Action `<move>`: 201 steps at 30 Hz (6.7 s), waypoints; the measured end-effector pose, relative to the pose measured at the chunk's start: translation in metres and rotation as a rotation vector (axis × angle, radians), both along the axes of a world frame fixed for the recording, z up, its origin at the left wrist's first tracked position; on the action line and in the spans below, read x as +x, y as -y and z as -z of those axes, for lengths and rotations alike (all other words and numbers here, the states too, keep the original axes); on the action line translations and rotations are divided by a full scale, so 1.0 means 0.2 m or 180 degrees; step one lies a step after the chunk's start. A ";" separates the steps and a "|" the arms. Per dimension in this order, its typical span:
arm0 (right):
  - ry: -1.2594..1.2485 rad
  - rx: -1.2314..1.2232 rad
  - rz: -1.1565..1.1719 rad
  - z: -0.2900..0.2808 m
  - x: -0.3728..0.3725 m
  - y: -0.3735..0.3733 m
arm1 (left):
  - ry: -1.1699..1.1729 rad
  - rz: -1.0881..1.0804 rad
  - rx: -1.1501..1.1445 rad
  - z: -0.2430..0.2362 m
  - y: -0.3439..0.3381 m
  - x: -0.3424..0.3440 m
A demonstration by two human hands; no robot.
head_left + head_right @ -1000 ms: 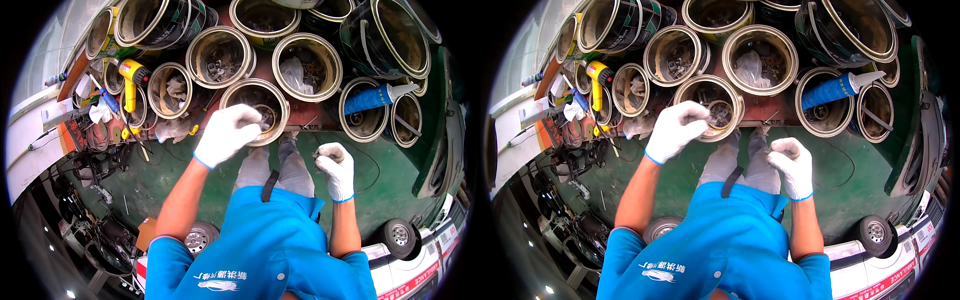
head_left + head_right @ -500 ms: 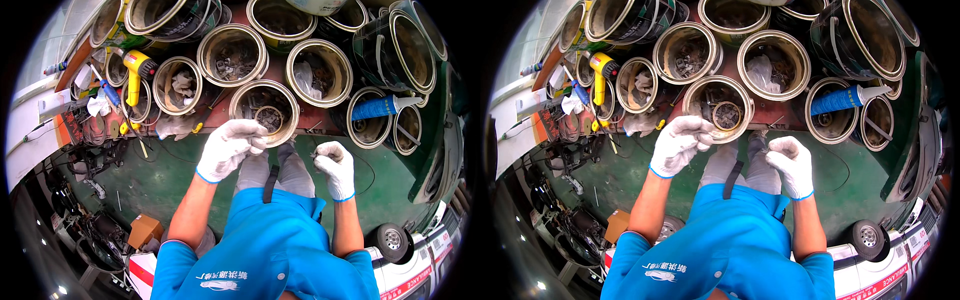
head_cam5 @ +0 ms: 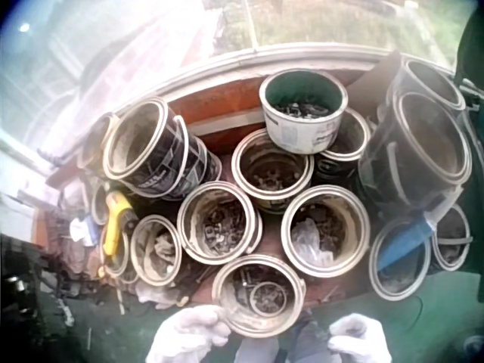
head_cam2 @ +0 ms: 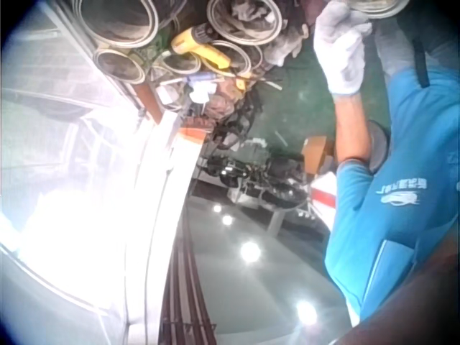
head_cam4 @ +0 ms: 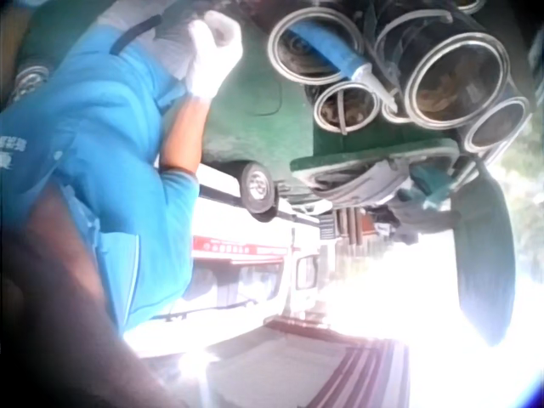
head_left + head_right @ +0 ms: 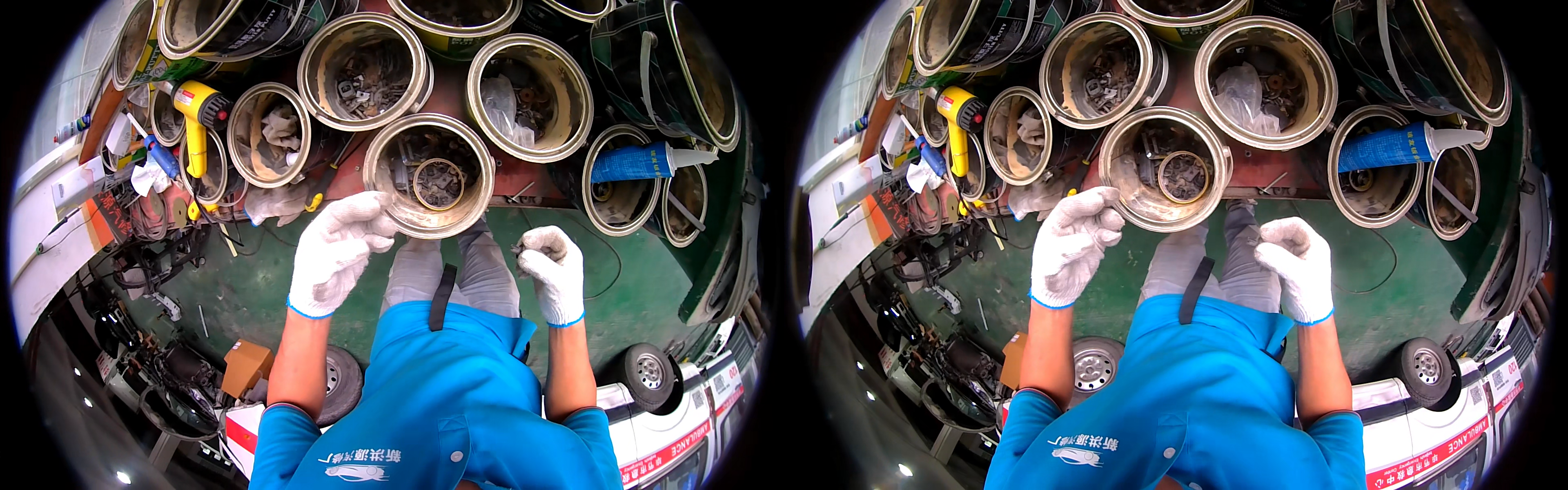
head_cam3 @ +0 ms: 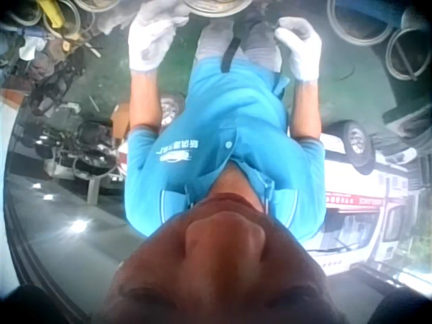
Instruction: The person retrieves small metal fasteners from a container in a workshop and walks to a disassembled vehicle. They then install a large radiator assembly into the front of the car, securing it with the fasteners by hand. The person works on the engine bay components, adjusting and tightening parts of the radiator support structure.
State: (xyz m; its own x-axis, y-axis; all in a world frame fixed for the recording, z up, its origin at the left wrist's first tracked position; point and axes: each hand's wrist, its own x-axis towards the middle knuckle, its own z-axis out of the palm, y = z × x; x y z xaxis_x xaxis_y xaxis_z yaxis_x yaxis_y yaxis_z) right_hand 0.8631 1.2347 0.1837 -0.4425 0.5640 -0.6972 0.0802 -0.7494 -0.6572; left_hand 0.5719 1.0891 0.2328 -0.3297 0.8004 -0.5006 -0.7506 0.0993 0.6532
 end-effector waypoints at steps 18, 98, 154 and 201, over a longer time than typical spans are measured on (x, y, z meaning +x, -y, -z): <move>-0.0015 0.0228 0.0084 -0.01 0.01 0.01 | -0.5934 0.2880 -0.1589 0.17 -0.42 0.19; 0.0120 0.0304 0.0209 0.02 0.08 -0.05 | -0.4010 0.6081 -0.1265 0.56 -0.68 -0.04; -0.0318 0.0792 -0.0607 -0.23 -0.07 -0.04 | 0.1272 -0.0113 0.0857 -0.10 0.07 0.32; -0.1398 -0.0195 -0.5200 -0.31 -2.39 3.86 | 0.0511 -0.4589 0.0996 -0.14 3.98 -0.03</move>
